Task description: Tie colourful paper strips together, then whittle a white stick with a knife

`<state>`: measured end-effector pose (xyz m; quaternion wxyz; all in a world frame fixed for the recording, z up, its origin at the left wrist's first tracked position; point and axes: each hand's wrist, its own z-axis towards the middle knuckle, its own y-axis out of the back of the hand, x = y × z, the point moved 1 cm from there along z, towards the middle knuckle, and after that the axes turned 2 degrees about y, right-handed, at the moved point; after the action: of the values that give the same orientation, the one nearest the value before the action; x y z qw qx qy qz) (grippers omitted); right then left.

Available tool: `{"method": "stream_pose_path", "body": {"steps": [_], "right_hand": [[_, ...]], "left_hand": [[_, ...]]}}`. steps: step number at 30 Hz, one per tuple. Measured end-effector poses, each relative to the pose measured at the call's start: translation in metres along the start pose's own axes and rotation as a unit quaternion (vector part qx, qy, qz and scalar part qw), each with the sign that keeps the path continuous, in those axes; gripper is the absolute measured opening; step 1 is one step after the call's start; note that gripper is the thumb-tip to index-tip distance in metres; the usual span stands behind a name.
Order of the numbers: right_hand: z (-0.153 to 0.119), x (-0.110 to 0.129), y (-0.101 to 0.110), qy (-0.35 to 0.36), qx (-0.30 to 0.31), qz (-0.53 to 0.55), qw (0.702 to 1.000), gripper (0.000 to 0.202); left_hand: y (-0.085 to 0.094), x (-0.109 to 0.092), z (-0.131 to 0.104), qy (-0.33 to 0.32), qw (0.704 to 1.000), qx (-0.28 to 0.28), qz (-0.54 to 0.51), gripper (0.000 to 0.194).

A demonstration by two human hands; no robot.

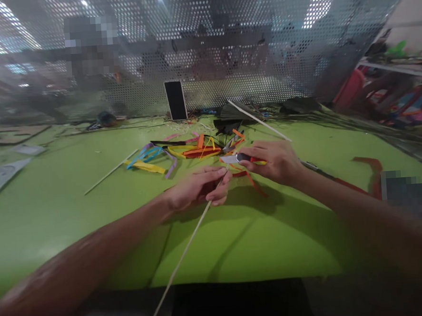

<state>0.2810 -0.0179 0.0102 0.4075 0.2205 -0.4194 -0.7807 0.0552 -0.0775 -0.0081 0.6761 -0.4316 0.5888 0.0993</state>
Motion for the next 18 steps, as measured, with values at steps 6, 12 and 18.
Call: {"method": "stream_pose_path", "body": {"steps": [6,12,18], "right_hand": [[0.0,-0.004,0.0,-0.001,0.004,-0.028,1.0,0.053],[0.0,-0.003,-0.004,-0.002,0.019,-0.038,0.999,0.056],[0.0,-0.045,0.003,-0.084,-0.045,-0.023,0.995,0.058]], "left_hand": [[0.003,0.002,0.0,-0.01,1.0,-0.018,-0.003,0.029],[0.006,0.002,0.003,-0.018,0.999,-0.042,-0.007,0.027],[-0.004,0.006,-0.005,0.012,0.999,-0.002,0.053,0.027]]}}
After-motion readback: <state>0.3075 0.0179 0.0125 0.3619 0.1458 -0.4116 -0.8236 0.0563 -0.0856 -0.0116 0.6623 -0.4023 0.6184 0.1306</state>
